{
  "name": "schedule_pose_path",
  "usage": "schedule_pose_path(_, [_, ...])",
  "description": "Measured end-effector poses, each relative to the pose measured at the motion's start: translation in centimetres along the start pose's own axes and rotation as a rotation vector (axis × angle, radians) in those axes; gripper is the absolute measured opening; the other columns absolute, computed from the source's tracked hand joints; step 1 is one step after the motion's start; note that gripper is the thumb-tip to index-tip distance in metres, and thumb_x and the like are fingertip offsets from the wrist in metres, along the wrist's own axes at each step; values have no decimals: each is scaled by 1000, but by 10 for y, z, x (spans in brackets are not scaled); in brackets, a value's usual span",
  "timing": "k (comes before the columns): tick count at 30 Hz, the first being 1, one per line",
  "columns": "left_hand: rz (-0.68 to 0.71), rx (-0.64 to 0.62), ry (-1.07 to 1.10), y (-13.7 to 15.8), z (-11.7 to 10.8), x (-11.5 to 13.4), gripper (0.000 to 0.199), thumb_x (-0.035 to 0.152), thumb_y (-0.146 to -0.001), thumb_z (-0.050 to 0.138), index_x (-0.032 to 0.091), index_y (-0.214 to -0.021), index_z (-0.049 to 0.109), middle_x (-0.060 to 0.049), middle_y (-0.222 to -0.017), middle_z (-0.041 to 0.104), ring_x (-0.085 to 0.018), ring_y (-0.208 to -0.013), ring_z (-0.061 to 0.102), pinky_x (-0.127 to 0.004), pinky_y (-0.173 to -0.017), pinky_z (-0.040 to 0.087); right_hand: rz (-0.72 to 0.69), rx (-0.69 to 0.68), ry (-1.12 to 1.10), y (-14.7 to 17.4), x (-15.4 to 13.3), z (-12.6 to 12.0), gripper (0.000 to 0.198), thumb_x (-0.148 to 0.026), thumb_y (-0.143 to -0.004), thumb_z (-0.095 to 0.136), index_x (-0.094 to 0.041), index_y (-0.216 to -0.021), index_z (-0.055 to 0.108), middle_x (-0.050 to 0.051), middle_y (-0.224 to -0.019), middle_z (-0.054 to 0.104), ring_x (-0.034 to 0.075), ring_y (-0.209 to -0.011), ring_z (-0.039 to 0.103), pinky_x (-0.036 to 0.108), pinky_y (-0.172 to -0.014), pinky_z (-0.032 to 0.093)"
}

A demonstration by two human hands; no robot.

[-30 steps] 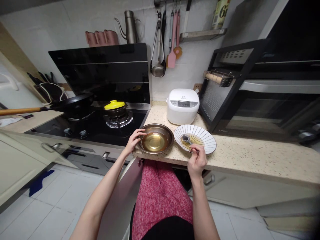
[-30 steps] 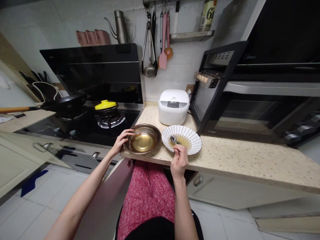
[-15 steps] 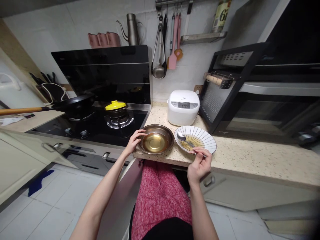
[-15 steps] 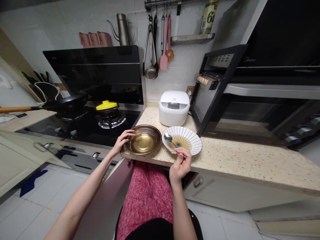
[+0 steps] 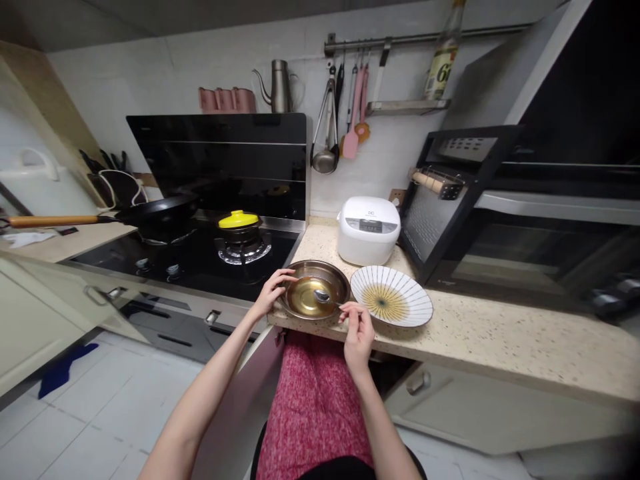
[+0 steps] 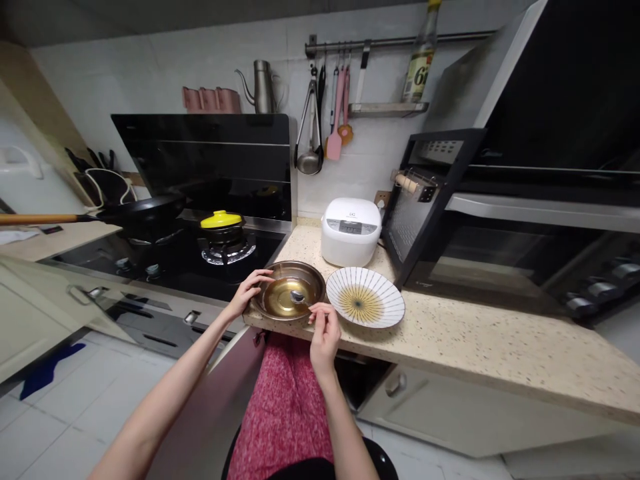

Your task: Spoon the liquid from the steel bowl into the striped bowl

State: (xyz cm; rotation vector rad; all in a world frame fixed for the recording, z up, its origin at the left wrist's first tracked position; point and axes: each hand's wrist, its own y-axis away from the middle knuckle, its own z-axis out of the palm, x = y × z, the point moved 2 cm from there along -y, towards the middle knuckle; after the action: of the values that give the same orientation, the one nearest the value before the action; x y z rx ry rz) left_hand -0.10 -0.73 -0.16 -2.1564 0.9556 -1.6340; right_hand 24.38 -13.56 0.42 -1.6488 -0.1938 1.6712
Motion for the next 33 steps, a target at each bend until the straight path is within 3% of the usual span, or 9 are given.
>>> schedule_pose_path(20, [3, -1, 5, 0, 0, -1, 36, 27, -87, 54, 20, -112, 78, -12, -139, 63, -34, -132, 55, -53, -119, 37, 90, -32, 12, -1, 12, 5, 34, -47, -102, 50, -20, -87, 65, 2, -87, 67, 14, -70, 57, 27, -65, 46])
schedule_pose_path(33, [22, -12, -15, 0, -2, 1, 37, 26, -88, 53, 18, -113, 78, -13, -139, 62, -34, -134, 54, -53, -120, 37, 138, 31, -263, 7, 20, 6, 28, -42, -103, 51, -21, -87, 59, 0, -90, 62, 12, -69, 59, 29, -68, 52])
